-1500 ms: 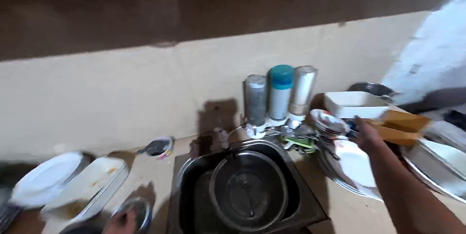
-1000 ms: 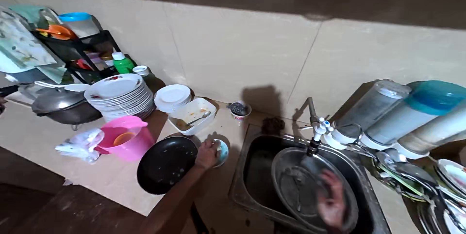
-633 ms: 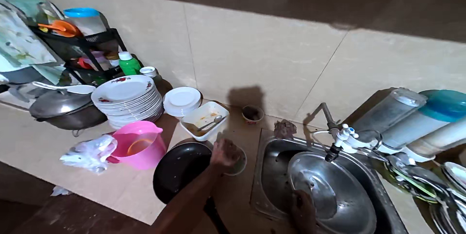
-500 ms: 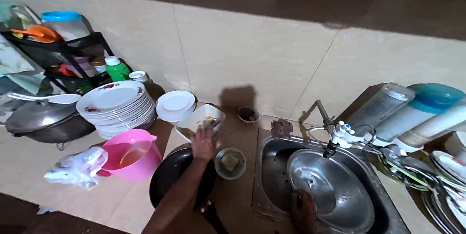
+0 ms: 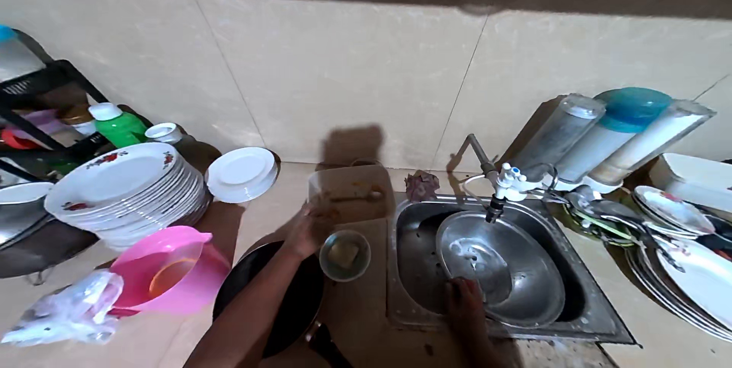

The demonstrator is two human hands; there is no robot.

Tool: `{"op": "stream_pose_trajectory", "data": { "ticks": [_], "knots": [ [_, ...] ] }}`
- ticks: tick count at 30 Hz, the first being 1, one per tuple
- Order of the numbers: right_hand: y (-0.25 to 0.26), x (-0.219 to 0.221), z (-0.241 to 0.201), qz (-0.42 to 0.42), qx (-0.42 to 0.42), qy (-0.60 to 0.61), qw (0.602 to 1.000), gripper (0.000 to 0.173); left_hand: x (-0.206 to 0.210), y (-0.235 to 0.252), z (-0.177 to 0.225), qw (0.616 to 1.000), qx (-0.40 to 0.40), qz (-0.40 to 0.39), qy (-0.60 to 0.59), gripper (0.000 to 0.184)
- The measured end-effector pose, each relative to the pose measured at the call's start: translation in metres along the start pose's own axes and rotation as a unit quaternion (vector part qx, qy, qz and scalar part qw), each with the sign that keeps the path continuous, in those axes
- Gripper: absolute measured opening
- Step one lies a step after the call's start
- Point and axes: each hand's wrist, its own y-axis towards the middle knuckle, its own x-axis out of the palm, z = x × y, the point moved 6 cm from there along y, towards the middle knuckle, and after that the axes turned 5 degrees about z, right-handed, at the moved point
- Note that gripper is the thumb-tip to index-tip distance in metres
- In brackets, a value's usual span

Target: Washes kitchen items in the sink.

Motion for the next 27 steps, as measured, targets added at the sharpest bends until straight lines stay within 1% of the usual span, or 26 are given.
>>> {"op": "stream_pose_trajectory", "data": {
  "ticks": [1,3,4,6,7,8,9,10,11,12,13,15,17,18,20,22,23,24,25,27],
  "knots": [
    [0.0,-0.001,-0.001,-0.004,0.002,-0.001,1.0,0.027,0.005,0.007,0.011,0.999,-0.011,-0.034,-0.011,0.027],
    [0.001,0.0,-0.002,-0.008,0.01,-0.006,1.0,0.027,0.016,0.021,0.027,0.994,-0.021,-0.108,0.026,0.03],
    [0.001,0.0,-0.002,-0.011,0.016,-0.007,1.0,0.027,0.021,0.027,0.032,0.985,-0.031,-0.157,0.061,0.033],
    [0.002,-0.001,-0.002,-0.026,0.029,-0.004,0.999,0.027,0.027,0.036,0.034,0.96,-0.08,-0.248,0.106,0.037],
    [0.001,0.0,-0.001,-0.031,0.032,-0.001,0.999,0.027,0.028,0.041,0.032,0.951,-0.099,-0.278,0.098,0.039],
    [0.001,0.0,-0.001,-0.033,0.035,0.003,0.999,0.028,0.029,0.046,0.029,0.949,-0.11,-0.289,0.063,0.041],
    [0.002,-0.001,0.0,-0.032,0.034,0.007,0.999,0.028,0.027,0.052,0.029,0.953,-0.122,-0.276,0.006,0.041],
    [0.002,-0.001,0.0,-0.035,0.033,0.012,0.999,0.029,0.023,0.061,0.029,0.959,-0.135,-0.248,-0.037,0.041],
    [0.002,-0.001,0.0,-0.038,0.032,0.017,0.999,0.029,0.02,0.071,0.032,0.965,-0.14,-0.214,-0.053,0.039],
    [0.002,-0.001,0.0,-0.038,0.026,0.022,0.999,0.03,0.021,0.082,0.034,0.972,-0.135,-0.188,-0.033,0.037],
    [0.001,-0.001,0.0,-0.038,0.022,0.025,0.999,0.029,0.028,0.092,0.035,0.975,-0.133,-0.175,0.022,0.036],
    [0.001,-0.001,-0.001,-0.039,0.019,0.026,0.999,0.028,0.055,0.102,0.039,0.967,-0.135,-0.175,0.124,0.036],
    [0.002,-0.002,-0.003,-0.051,0.023,0.018,0.998,0.029,0.085,0.104,0.041,0.963,-0.116,-0.183,0.16,0.041],
    [0.002,-0.002,-0.003,-0.054,0.022,0.015,0.998,0.029,0.095,0.105,0.039,0.962,-0.112,-0.185,0.164,0.04],
    [0.002,-0.001,-0.003,-0.044,0.01,0.012,0.999,0.027,0.101,0.107,0.041,0.945,-0.146,-0.239,0.169,0.041],
    [0.001,0.0,-0.001,-0.045,0.008,0.021,0.999,0.028,0.099,0.106,0.04,0.932,-0.156,-0.269,0.185,0.042],
    [0.001,0.001,0.0,-0.039,0.003,0.024,0.999,0.027,0.094,0.104,0.04,0.935,-0.157,-0.265,0.177,0.042],
    [0.001,0.001,0.0,-0.037,0.001,0.028,0.999,0.027,0.088,0.101,0.041,0.945,-0.152,-0.248,0.15,0.043],
    [0.001,0.002,0.0,-0.036,0.001,0.03,0.999,0.027,0.081,0.099,0.04,0.957,-0.15,-0.224,0.103,0.043],
    [0.0,0.004,0.0,-0.034,-0.004,0.029,0.999,0.027,0.071,0.101,0.035,0.968,-0.17,-0.187,-0.011,0.037]
  ]
}}
